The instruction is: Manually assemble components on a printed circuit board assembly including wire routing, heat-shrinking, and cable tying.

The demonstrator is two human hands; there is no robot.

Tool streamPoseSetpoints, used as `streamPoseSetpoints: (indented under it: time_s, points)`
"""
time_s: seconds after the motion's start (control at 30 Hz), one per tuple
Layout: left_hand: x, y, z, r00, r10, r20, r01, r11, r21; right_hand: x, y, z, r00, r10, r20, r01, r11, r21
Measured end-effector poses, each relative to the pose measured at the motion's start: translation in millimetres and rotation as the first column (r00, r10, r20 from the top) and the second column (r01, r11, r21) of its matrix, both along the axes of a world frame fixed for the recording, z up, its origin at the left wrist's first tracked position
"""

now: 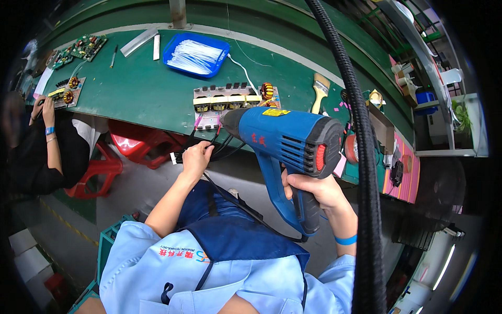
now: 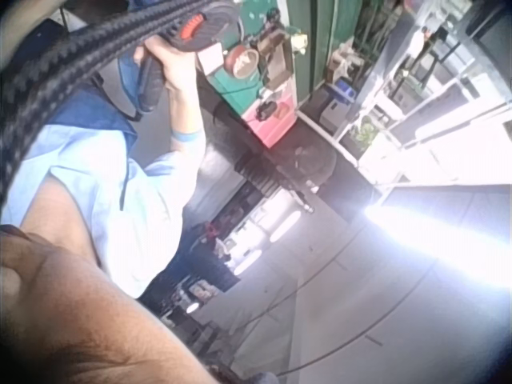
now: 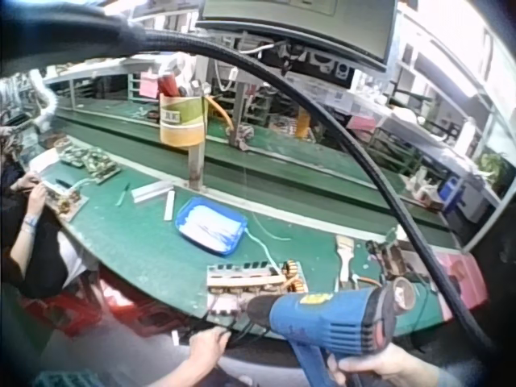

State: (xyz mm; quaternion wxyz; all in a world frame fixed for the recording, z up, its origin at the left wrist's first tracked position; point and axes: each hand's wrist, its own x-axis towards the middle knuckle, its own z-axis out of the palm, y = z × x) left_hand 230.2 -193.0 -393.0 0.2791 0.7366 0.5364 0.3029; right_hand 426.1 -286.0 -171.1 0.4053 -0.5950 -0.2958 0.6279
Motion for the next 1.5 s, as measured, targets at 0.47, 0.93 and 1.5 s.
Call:
streamPoseSetpoints:
  time_s: [0.47, 0.93, 1.5]
  points:
    - [-2.7, -6.6, -5.4, 0.994, -0.012, 0.109, 0.000, 0.994, 0.111, -8.1, -0.7, -0.1, 0.995, 0.087, 0.048, -0.087, 0.996, 0.008]
    - [-10.1, -11.1, 10.0, 0.989, 0.025, 0.144, -0.025, 1.000, -0.006, -8.2, -3.3, -2.5, 0.995, 0.082, 0.065, -0.082, 0.997, 0.001]
    - [-10.7, -9.1, 5.9, 0.899, 0.144, 0.414, 0.005, 0.941, -0.337, -5.4, -5.0, -7.6, 0.998, 0.040, 0.053, -0.042, 0.999, 0.033]
